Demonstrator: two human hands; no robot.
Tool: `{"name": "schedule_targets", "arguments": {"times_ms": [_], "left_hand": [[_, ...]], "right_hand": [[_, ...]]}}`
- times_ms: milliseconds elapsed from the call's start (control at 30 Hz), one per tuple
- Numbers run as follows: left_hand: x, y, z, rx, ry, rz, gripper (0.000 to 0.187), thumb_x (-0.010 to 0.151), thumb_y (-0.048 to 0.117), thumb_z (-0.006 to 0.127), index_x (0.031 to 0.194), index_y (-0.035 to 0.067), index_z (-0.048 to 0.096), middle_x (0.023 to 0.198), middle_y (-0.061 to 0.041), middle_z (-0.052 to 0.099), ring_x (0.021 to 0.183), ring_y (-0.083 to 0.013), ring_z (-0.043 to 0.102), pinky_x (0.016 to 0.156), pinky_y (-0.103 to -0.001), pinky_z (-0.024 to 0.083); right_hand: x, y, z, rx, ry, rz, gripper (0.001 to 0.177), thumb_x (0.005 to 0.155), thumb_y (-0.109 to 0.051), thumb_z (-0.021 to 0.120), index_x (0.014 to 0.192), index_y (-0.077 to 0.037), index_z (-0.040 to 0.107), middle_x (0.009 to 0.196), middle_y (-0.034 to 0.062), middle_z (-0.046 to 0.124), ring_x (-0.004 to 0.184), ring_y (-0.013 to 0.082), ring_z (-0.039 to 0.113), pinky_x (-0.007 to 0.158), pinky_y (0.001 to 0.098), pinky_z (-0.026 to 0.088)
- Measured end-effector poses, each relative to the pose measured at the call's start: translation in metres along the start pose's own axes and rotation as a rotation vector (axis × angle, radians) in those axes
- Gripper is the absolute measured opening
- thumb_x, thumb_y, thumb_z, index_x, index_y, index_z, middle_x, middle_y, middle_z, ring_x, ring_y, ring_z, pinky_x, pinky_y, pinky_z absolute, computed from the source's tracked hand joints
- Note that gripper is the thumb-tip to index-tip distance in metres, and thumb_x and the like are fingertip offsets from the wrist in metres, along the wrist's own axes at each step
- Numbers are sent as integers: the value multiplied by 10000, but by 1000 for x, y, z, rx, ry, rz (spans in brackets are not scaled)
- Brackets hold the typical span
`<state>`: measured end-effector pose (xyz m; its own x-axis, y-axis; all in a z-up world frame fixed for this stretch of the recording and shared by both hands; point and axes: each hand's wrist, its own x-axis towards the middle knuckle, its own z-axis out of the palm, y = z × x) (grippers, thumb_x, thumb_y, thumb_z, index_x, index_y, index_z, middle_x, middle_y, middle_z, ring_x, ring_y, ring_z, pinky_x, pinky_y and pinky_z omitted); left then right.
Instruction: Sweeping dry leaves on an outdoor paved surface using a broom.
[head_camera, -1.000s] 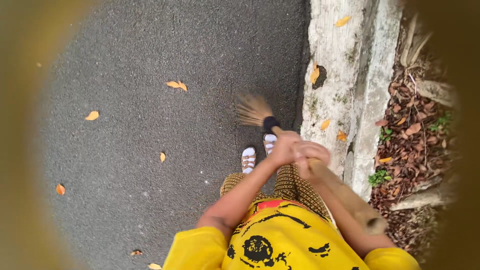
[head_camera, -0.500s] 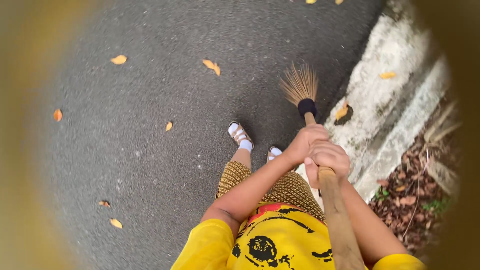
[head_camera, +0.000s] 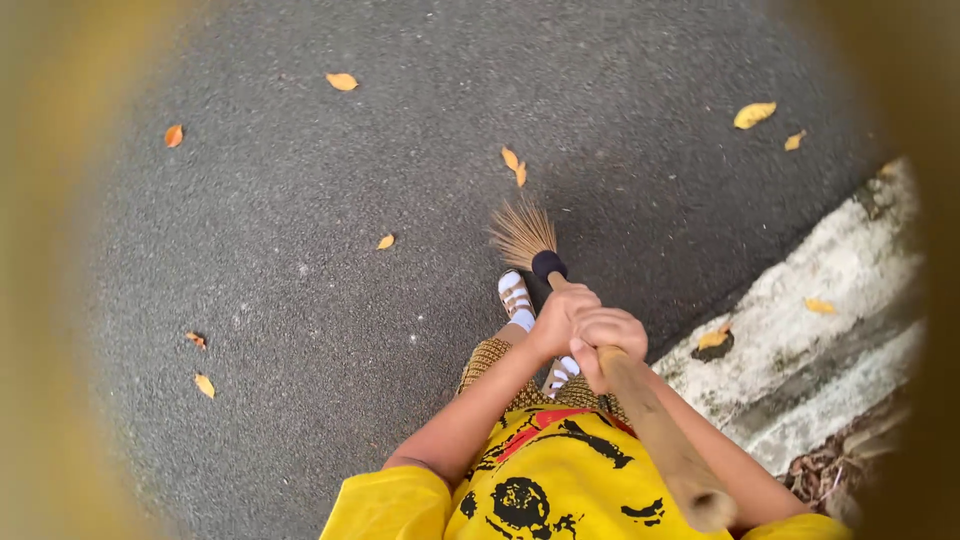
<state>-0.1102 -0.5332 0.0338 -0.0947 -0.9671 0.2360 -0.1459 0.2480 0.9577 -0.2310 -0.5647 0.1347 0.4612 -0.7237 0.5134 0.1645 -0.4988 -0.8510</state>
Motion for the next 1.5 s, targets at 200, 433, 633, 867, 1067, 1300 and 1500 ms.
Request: {"name": "schedule_targets", "arguments": {"times_ms": [200, 433, 633, 867, 1067, 1300, 1500], "left_hand": [[64, 30, -23, 13, 77, 30, 319, 704, 180, 756, 684, 55, 463, 695, -95, 492, 734, -298, 532, 702, -396, 415], [144, -9, -43, -31, 225, 84, 231, 785, 169, 727, 744, 52, 532, 732, -73, 521, 786, -275, 564, 764, -389, 448], [138, -76, -50, 46, 430, -26, 210, 749, 214, 696, 703, 71, 550, 704, -62, 521, 747, -262, 554, 724, -380, 456], [128, -21, -12, 204, 795, -234, 268, 709, 212, 733, 690, 64, 510, 700, -105, 526, 737, -314, 557, 692, -414, 430], [143, 15, -15, 256, 1017, -249, 240, 685, 171, 763, 734, 53, 560, 738, -112, 574, 782, -325, 590, 736, -415, 462], [83, -22, -30, 336, 1248, -166, 165, 763, 144, 738, 746, 59, 597, 748, -75, 567, 777, -274, 594, 755, -386, 482], [-17, -29, 10, 318, 1431, -340, 195, 768, 155, 723, 704, 41, 578, 711, -77, 556, 733, -266, 592, 708, -368, 474]], "right_hand": [[83, -26, -15, 21, -68, 115, 201, 814, 19, 581, 645, -8, 476, 654, 87, 565, 618, 225, 608, 714, 377, 564], [146, 37, -26, 28, -250, -74, 220, 782, 19, 602, 601, -26, 485, 598, 64, 550, 539, 208, 602, 605, 330, 531], [161, 109, -16, 14, -438, -154, 181, 766, -16, 638, 644, -35, 506, 658, 96, 581, 625, 268, 639, 683, 367, 545], [193, 99, -46, 387, -764, 17, 160, 760, 0, 604, 634, -37, 513, 649, 90, 589, 624, 249, 646, 658, 335, 548], [228, 83, -41, 484, -891, 25, 156, 794, 1, 601, 666, -40, 523, 670, 71, 598, 659, 227, 659, 695, 343, 573], [194, 68, 28, 485, -1103, -311, 183, 786, -58, 647, 648, -51, 528, 670, 79, 590, 619, 255, 628, 672, 353, 535], [107, 64, 74, 639, -1292, -248, 236, 803, -73, 652, 640, -66, 481, 654, 77, 545, 607, 272, 578, 644, 365, 503]]}}
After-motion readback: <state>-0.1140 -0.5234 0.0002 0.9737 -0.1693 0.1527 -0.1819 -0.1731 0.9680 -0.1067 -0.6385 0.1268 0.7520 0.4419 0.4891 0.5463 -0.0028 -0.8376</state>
